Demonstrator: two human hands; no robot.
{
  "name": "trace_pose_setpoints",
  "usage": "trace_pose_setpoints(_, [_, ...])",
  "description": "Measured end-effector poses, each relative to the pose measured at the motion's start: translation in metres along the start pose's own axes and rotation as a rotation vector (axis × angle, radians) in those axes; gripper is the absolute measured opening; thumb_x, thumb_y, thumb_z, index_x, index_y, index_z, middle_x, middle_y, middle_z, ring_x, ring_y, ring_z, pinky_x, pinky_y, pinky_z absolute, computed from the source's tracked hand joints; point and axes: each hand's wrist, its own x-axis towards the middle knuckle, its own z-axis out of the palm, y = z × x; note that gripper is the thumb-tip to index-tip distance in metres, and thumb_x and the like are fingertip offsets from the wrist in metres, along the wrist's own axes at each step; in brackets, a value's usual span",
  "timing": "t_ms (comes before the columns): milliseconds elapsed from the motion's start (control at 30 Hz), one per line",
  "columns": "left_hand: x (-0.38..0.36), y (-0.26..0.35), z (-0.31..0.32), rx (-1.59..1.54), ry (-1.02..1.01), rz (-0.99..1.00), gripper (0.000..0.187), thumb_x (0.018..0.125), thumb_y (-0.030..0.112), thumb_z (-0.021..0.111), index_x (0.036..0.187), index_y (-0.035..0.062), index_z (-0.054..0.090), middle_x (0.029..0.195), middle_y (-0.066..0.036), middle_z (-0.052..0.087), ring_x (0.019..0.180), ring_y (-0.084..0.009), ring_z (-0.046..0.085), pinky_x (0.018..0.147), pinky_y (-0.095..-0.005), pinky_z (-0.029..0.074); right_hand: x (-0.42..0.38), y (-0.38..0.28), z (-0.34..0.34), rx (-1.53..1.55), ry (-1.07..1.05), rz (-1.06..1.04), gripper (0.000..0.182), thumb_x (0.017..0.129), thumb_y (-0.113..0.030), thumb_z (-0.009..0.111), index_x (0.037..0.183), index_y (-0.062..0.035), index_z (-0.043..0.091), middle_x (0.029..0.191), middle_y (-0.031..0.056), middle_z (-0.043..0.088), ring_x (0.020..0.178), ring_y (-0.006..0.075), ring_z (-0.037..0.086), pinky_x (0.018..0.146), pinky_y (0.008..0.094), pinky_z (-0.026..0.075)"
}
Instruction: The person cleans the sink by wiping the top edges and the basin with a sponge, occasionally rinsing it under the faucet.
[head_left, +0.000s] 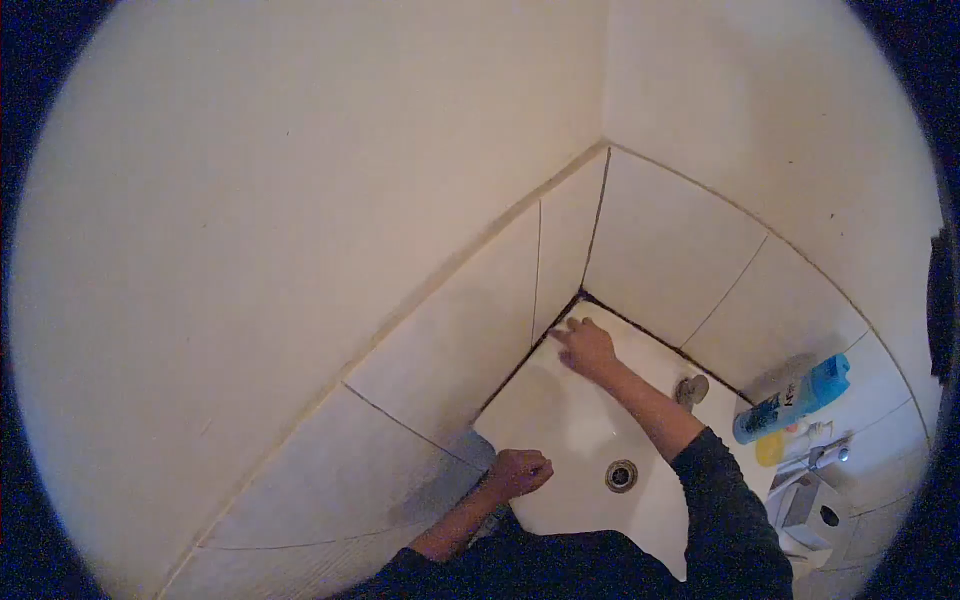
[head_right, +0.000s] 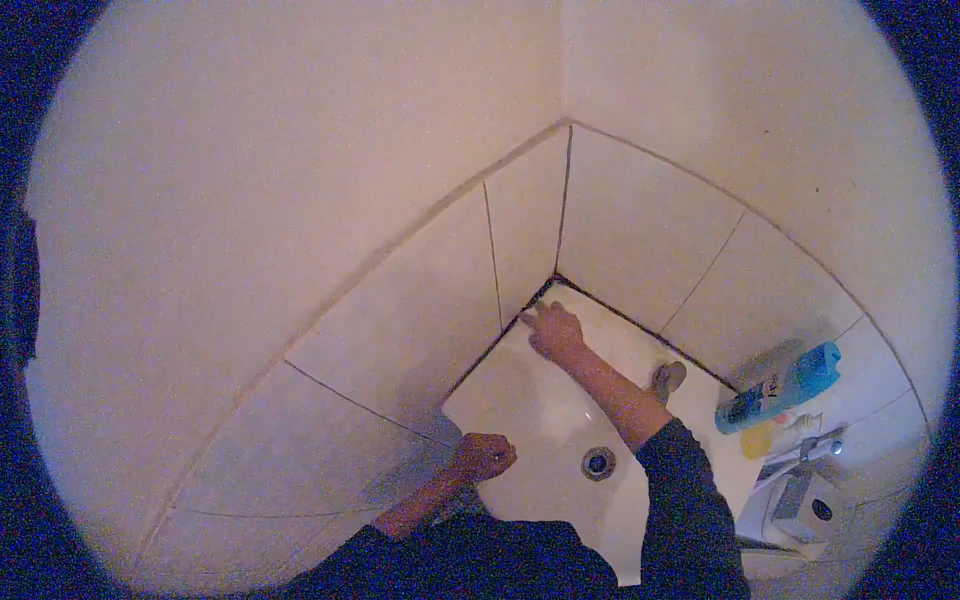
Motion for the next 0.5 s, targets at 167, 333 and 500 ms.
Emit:
trace_pose_setpoints(167, [-0.001,0.007,-0.006,0.015,-0.078,-0.069,0.026,0.074,0.025,0.056,0.055,0.0083,0.052,0.056,-0.008,0.054,0.049,-0.0274,0.054,0.047,-0.0365,0.044,0.009,0.026,0.018,0.085,0.17,0.072,0.045,0.067,-0.023,0.061,0.111,-0.0216,0.053,0.1,0.0103,0.051,0.093,0.0277,0.051,0.073,0.0393,0.048])
trace_pose_setpoints(333, [0.003,0.009,-0.01,0.023,-0.07,-0.102,0.026,0.075,0.026,0.056,0.057,0.0078,0.052,0.057,-0.008,0.054,0.05,-0.0275,0.054,0.047,-0.0375,0.044,-0.004,-0.005,-0.008,0.073,-0.045,0.007,0.044,0.068,-0.021,0.06,0.112,-0.0208,0.053,0.105,0.0102,0.05,0.094,0.0283,0.05,0.074,0.0407,0.048])
trace_pose_setpoints(500, [-0.004,-0.001,0.0,-0.058,-0.052,-0.04,0.026,0.076,0.026,0.055,0.058,0.0071,0.052,0.059,-0.008,0.054,0.051,-0.027,0.054,0.048,-0.0374,0.044,0.006,-0.002,0.009,0.064,0.156,0.095,0.042,0.069,-0.022,0.06,0.11,-0.0201,0.053,0.1,0.01,0.051,0.092,0.0271,0.051,0.071,0.0402,0.048])
